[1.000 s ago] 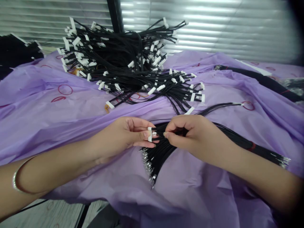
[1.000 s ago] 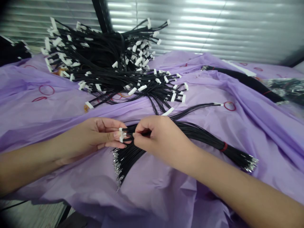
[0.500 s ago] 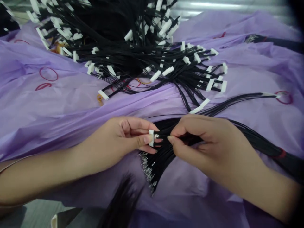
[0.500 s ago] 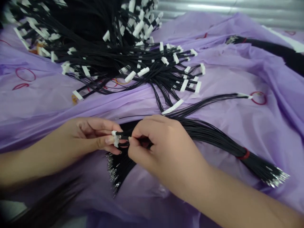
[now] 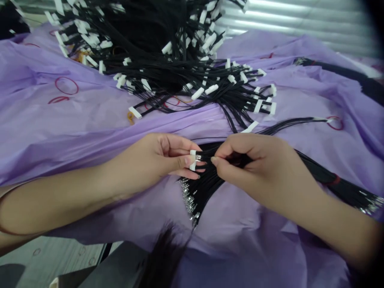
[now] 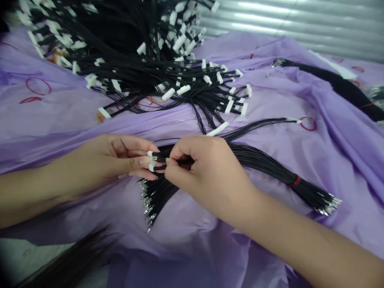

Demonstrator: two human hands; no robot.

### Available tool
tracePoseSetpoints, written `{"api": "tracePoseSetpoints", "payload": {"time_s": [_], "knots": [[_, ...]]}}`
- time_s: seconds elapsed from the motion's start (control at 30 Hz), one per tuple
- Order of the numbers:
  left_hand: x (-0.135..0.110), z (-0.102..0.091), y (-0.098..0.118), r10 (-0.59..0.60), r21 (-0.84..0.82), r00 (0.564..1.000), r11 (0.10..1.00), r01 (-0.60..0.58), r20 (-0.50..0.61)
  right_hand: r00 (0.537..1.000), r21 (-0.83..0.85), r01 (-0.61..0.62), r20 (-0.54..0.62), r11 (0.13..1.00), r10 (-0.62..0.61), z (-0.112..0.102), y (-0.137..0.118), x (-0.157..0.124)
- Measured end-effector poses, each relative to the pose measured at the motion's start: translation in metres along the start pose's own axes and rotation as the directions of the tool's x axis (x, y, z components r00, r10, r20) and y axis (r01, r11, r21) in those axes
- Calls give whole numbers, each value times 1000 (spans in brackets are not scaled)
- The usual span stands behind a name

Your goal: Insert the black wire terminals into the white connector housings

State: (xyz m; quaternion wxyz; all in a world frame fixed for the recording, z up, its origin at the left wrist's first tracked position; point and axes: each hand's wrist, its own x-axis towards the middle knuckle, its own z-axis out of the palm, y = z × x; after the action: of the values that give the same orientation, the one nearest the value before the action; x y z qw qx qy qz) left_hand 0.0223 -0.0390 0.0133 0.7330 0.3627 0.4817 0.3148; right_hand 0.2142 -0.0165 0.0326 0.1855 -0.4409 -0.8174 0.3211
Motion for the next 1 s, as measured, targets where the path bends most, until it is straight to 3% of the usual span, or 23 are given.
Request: {"api": "tracePoseSetpoints", "payload": {"time_s": [0.4,0.8,1.0], "knots": [[-2,0,1,-14,-5,1000,1000,14,-9,999,-54,54,5,997,-53,1,-2,-2],[-1,-1,-1,40,122,999,992,-43,27,988,-26,132,-75,991,-134,4,-3,-3],[-2,0,0,42,118,999,992,-45,32,993,-9,88,-83,996,-88,5,-2,-2]]}}
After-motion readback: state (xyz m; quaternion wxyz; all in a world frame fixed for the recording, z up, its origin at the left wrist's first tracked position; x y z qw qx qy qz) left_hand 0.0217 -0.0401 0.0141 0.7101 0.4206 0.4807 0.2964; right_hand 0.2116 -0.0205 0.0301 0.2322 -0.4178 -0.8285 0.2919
